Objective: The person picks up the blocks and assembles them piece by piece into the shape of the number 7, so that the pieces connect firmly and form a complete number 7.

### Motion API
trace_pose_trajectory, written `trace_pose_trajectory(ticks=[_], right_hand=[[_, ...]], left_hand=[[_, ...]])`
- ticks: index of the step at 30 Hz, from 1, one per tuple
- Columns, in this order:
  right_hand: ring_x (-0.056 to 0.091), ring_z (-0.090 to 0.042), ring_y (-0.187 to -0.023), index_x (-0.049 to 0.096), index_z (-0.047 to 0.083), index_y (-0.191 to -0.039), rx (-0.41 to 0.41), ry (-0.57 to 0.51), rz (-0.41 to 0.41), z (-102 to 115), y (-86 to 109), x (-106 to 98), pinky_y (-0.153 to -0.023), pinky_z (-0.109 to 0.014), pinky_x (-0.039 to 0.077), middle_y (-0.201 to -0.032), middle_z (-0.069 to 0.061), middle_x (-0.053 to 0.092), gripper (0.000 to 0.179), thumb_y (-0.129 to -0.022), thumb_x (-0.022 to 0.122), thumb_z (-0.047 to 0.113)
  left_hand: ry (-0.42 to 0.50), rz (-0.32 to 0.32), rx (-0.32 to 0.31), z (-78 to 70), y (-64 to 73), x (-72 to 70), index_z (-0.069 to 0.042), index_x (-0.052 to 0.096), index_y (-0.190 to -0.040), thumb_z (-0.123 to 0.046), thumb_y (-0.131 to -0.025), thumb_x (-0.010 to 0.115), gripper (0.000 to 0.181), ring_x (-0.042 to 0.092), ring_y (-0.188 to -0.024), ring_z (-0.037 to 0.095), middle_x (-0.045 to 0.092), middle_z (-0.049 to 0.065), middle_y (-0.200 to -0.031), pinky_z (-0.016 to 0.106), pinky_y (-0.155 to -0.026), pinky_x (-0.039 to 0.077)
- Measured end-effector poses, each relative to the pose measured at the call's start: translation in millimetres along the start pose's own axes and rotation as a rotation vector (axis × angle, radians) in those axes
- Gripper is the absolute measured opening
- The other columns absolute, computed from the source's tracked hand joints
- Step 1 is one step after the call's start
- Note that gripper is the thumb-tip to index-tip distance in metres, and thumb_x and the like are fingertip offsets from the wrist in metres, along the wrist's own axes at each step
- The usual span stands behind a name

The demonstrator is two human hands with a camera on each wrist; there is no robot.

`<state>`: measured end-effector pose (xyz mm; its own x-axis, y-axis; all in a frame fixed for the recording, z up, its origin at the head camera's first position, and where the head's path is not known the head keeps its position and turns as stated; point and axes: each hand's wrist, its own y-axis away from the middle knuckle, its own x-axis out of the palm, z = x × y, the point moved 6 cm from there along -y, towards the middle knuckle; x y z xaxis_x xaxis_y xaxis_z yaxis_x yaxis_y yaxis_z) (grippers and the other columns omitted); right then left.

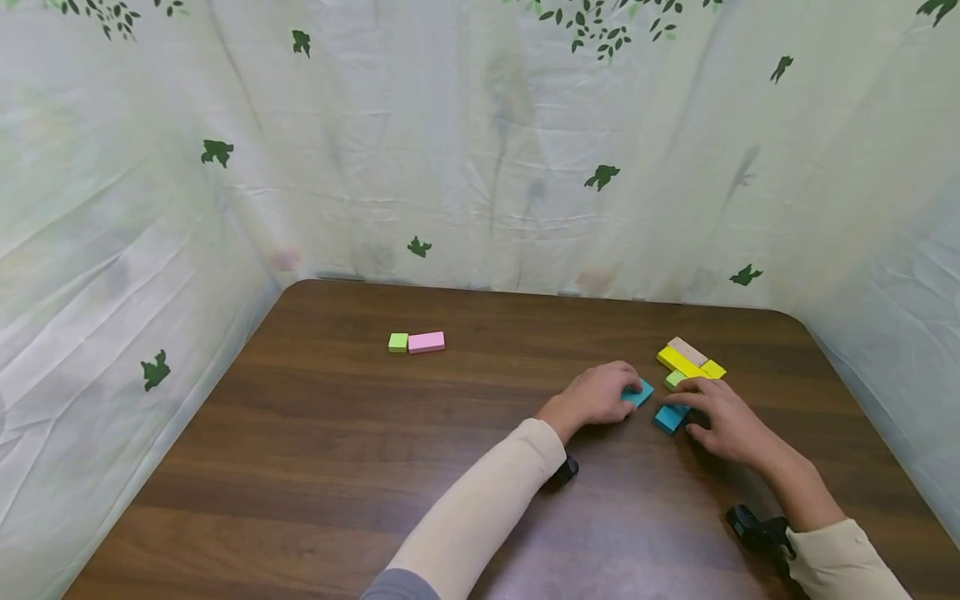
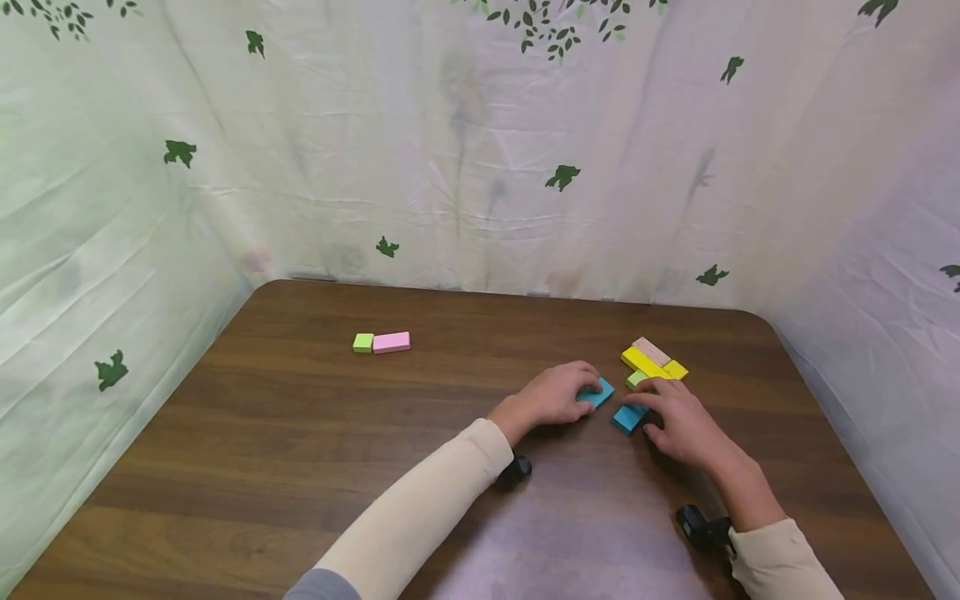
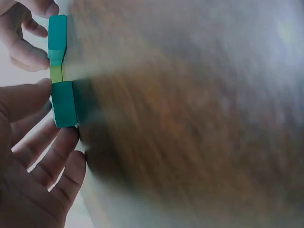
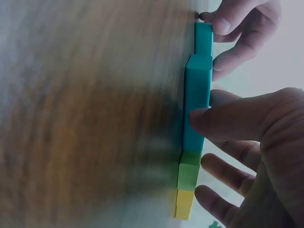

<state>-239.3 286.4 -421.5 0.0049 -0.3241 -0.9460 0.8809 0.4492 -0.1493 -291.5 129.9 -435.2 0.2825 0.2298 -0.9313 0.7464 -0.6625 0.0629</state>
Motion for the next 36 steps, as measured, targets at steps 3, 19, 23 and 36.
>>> trace_pose_trajectory(ticks=[3,19,23,36], right_hand=[[0.053,-0.038,-0.108,0.073,0.012,-0.113,-0.02,0.004,-0.016,1.9,0.1,-0.7,-0.09,-0.059,0.045,-0.118,-0.015,0.064,0.038,-0.076,0.079,0.002],[0.051,-0.038,-0.11,0.073,0.015,-0.116,0.009,0.014,0.056,2.3,-0.4,2.5,-0.09,-0.061,0.044,-0.123,-0.015,0.066,0.039,-0.08,0.075,0.001],[0.051,-0.037,-0.109,0.074,0.015,-0.113,0.005,0.014,0.064,2.4,0.0,2.5,-0.09,-0.061,0.045,-0.122,-0.014,0.067,0.036,-0.08,0.076,0.002],[0.053,-0.035,-0.107,0.075,0.015,-0.111,-0.029,0.022,0.029,3.2,1.0,2.6,-0.088,-0.057,0.045,-0.117,-0.012,0.069,0.034,-0.079,0.077,0.003]], left_hand=[[0.022,0.008,0.02,0.9,-0.5,-0.2,-0.021,0.065,-0.128,-0.032,-0.094,0.066,0.035,0.055,-0.125,0.009,0.055,-0.008,-0.143,0.019,-0.104,0.044],[0.084,0.105,0.076,0.8,1.2,5.2,-0.025,0.052,-0.144,-0.026,-0.092,0.069,0.054,0.049,-0.13,0.008,0.045,-0.011,-0.154,0.02,-0.105,0.041],[0.08,0.136,0.086,0.2,1.0,6.4,-0.027,0.049,-0.147,-0.024,-0.094,0.066,0.055,0.046,-0.136,0.009,0.039,-0.013,-0.158,0.023,-0.108,0.04],[0.053,0.094,0.122,2.6,1.5,5.1,-0.02,0.056,-0.14,-0.03,-0.091,0.072,0.053,0.05,-0.129,0.01,0.049,-0.006,-0.15,0.019,-0.106,0.041]])
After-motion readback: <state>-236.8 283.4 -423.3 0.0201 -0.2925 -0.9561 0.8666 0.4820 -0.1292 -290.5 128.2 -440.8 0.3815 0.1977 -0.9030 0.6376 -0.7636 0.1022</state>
